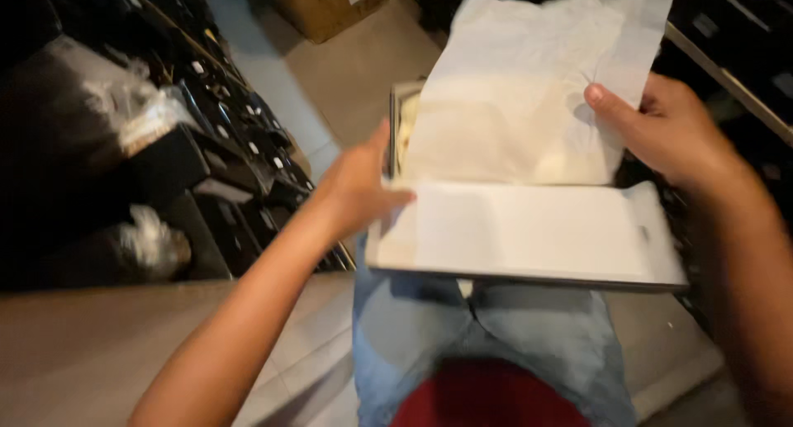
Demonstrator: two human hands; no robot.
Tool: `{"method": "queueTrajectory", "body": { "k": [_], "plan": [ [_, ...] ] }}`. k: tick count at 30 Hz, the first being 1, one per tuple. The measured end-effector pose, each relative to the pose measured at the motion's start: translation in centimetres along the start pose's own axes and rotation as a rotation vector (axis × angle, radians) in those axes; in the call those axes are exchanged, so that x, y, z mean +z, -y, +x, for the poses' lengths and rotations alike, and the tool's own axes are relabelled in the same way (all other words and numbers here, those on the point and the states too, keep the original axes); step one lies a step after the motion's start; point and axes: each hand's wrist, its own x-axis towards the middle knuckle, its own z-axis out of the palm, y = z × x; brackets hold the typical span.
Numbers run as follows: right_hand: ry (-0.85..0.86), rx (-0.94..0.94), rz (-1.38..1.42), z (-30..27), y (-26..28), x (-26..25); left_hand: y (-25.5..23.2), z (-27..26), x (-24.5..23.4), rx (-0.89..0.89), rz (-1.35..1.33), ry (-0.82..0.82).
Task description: The person wipes a white sneaker with a yellow cloth, focusing on the upper and sole. They then place the sneaker into a shoebox, cover it with tissue paper, and close the box.
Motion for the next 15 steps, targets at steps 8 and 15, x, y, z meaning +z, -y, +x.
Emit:
{"method": "queueTrajectory", "body": {
  "k": [8,15],
  "plan": [
    [0.258,0.271,-0.193,-12.1,1.1,1.3,0.4,-14.9,12.1,-0.173,-0.156,0.212],
    [0.248,0.168,-0.251,-14.4,0.4,1.4,-2.7,-16.2,7.0,-0.163,-0.234,0.175]
  ]
}}
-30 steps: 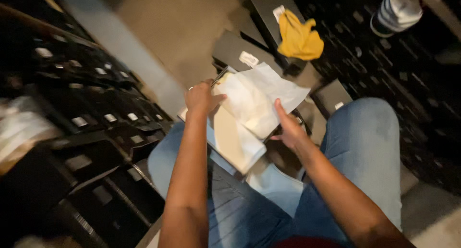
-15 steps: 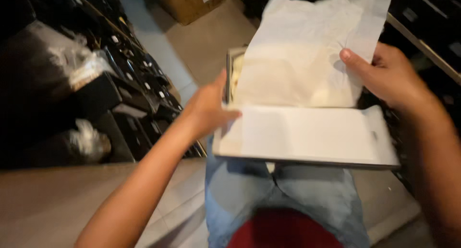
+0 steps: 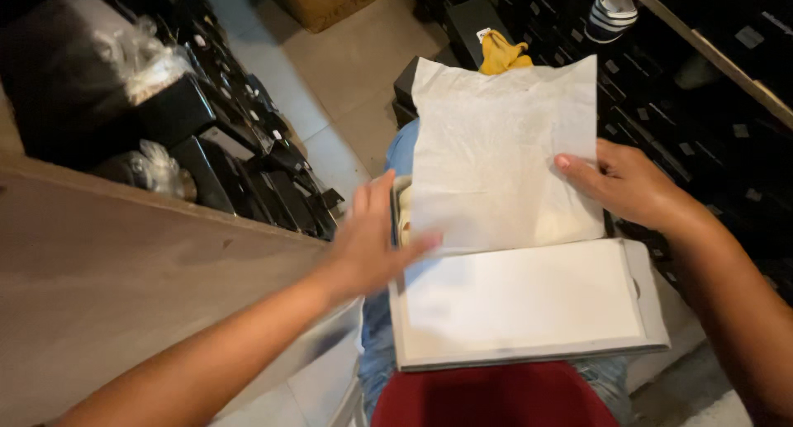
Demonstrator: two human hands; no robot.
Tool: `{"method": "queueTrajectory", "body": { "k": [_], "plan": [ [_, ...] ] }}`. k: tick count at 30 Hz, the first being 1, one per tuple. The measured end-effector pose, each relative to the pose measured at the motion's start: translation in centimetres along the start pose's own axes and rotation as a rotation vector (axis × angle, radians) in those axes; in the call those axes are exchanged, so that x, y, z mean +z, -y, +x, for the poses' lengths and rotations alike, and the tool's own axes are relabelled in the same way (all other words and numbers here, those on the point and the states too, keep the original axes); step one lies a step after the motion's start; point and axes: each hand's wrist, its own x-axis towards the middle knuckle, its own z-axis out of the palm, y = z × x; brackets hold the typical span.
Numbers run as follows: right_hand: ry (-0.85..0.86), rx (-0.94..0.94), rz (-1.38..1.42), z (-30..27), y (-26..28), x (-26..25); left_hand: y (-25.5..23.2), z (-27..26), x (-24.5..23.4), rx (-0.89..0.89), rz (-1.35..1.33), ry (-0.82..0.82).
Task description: The person wipes a white sneaker with a yellow cloth, focusing on the upper and sole. They then place the sneaker into a shoebox, cover it with tissue paper, and close the box.
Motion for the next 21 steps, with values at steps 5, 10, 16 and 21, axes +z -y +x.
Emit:
{"method": "queueTrajectory", "body": {
  "k": [5,10,16,21],
  "plan": [
    [0.049,-0.01,-0.108,0.4,1.2,-0.3,-0.2,5.4,-0.2,0.14,-0.358,-0.224],
    [0.046,-0.044,-0.15,2.2,0.2,0.2,2.7,7.4,0.1,0.304,-0.668,-0.24],
    [-0.071,-0.064,0.18,3.2,0.1,1.8,5.2,7.6,0.8,0.325,-0.652,-0.248],
    [-0.101,-0.064,0.173,2.6,2.4,2.0,5.8,9.8,0.8,0.411,-0.594,-0.328]
  ]
}}
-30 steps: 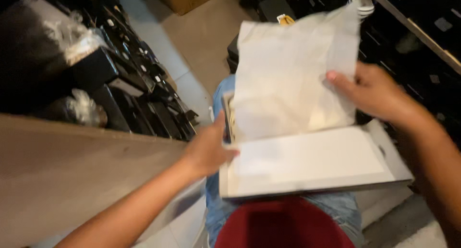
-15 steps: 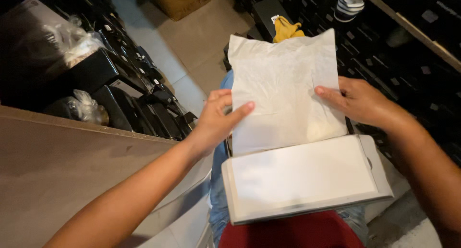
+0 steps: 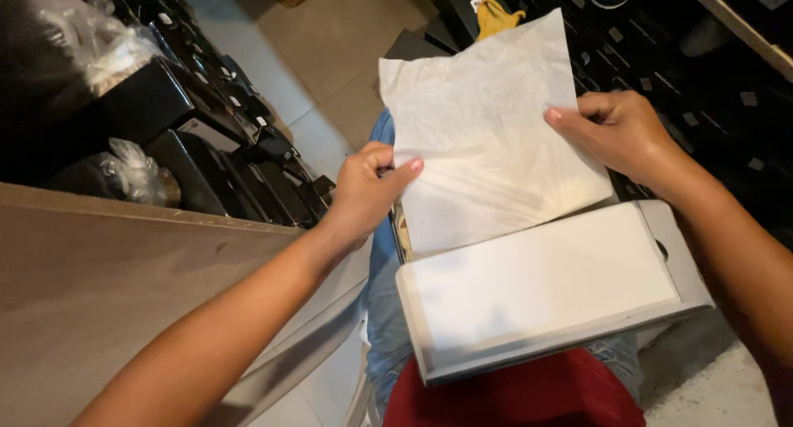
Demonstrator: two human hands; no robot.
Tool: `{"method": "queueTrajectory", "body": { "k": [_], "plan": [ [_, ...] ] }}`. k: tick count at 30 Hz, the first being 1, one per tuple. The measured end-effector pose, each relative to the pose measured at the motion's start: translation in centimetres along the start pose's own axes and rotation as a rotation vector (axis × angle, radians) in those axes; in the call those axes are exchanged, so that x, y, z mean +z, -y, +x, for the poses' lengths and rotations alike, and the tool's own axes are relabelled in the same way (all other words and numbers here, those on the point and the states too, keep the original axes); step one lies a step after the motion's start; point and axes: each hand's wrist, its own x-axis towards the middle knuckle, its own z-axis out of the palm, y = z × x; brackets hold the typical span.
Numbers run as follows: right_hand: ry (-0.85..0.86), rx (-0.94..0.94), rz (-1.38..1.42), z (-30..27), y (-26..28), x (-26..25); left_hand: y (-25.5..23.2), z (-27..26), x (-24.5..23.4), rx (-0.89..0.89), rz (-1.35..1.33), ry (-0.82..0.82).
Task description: The person wipes a white sneaker with a yellow cloth, focusing on the upper and sole. They then place the sneaker into a shoebox, cover it with tissue paper, and close the box.
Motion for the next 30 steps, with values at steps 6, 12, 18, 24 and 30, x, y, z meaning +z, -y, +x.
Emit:
{"method": "queueTrajectory", "body": {
  "k": [6,12,18,24,30],
  "plan": [
    [-0.024,-0.145,-0.039,1.1,-1.7,0.7,1.3,-0.5,-1.1,0.07,-0.029,0.047],
    [-0.056,0.014,0.025,0.7,-2.7,-0.8,0.4,-0.4,-2.2,0.019,0.029,0.075],
    [-0.344,-0.736,-0.458,-2.6,-1.5,-2.2,-2.3,0.1,-2.7,0.031,0.265,-0.011],
    [-0.009,-0.988,-0.656,-4.5,1.5,1.1,-4.4,-1.8,0.8,0.765,0.817,-0.007],
    [0.142,-1.027,-0.768,-4.5,0.7,2.4,-5.1,-2.7,2.1,0.929,0.912,0.089]
  ]
}}
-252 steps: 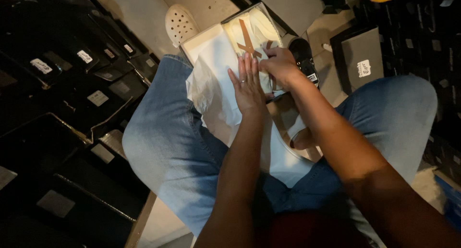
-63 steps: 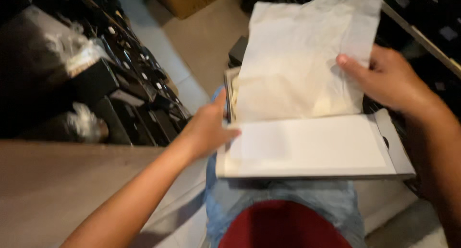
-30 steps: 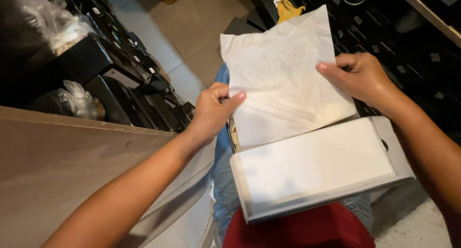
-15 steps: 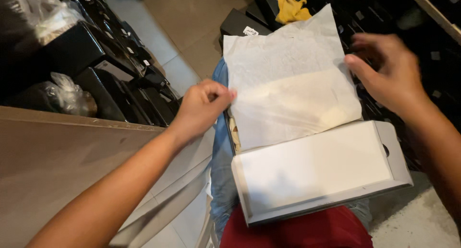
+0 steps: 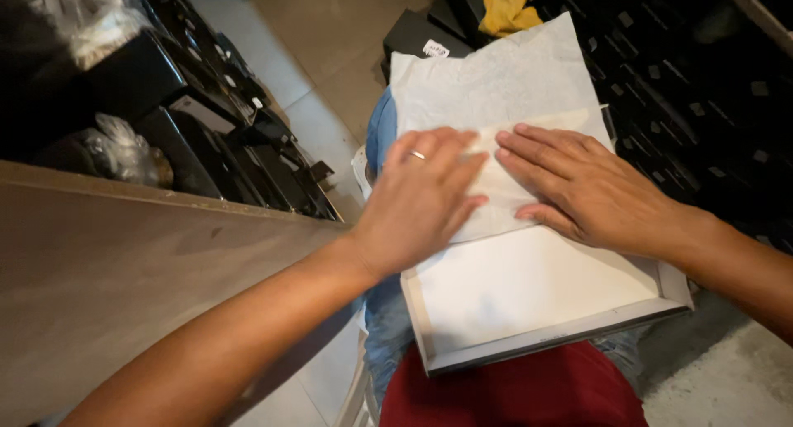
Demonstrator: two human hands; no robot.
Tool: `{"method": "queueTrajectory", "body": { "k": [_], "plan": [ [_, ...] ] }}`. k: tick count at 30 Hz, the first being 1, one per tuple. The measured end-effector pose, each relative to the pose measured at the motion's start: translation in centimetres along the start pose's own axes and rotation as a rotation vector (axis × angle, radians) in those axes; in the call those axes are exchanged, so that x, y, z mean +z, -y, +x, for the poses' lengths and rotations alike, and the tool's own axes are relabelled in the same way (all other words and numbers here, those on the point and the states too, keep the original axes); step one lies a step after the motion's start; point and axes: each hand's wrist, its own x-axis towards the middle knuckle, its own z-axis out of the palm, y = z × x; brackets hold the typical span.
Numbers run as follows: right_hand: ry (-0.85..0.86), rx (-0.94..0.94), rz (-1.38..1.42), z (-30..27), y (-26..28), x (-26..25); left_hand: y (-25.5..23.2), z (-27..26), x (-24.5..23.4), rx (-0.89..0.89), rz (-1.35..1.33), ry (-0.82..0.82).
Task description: The person wipes a white sneaker with a yellow cloth, focusing on the upper and sole. They then place the sneaker into a shoebox, cover it with tissue paper, and close the box.
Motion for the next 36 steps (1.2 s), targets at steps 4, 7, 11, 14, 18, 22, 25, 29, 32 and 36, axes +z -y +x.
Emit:
{"method": "queueTrajectory", "body": {
  "k": [4,7,11,14,18,22,25,29,32,36],
  "plan": [
    [-0.201,0.139,0.128,-0.4,-4.2,-1.3,4.8,2.0,0.0,-0.556,-0.111,0.087],
    [-0.366,0.356,0.206,-0.8,-9.6,-0.2,7.7,3.3,-1.0,-1.047,-0.492,0.207],
    [-0.274,0.941,1.066,1.7,-11.8,0.4,7.5,3.6,-0.2,-0.962,-1.079,0.059],
    [-0.142,0.799,0.984,2.4,-9.4,-1.5,5.5,3.6,-1.6,-0.899,-1.037,0.19],
    [-0.118,0.781,1.126,2.3,-9.7,-0.9,6.2,3.4,0.8,-0.956,-0.976,0.055],
    [-0.245,0.773,1.183,2.7,-9.2,-2.4,5.8,3.0,-1.5,-0.984,-0.904,-0.041],
    [-0.27,0.773,1.164,2.6,-8.4,-3.8,4.1,2.2,-4.4,-1.012,-0.871,-0.046],
    [-0.296,0.758,1.096,2.1,-7.4,-5.5,2.7,0.7,-5.3,-0.962,-0.966,-0.175],
    [-0.272,0.725,0.901,1.9,-5.8,-7.7,2.5,0.6,-5.0,-0.984,-1.019,-0.24],
    [-0.219,0.592,0.779,0.9,-5.1,-9.0,1.6,0.7,-6.9,-0.987,-0.957,-0.186]
  ]
}}
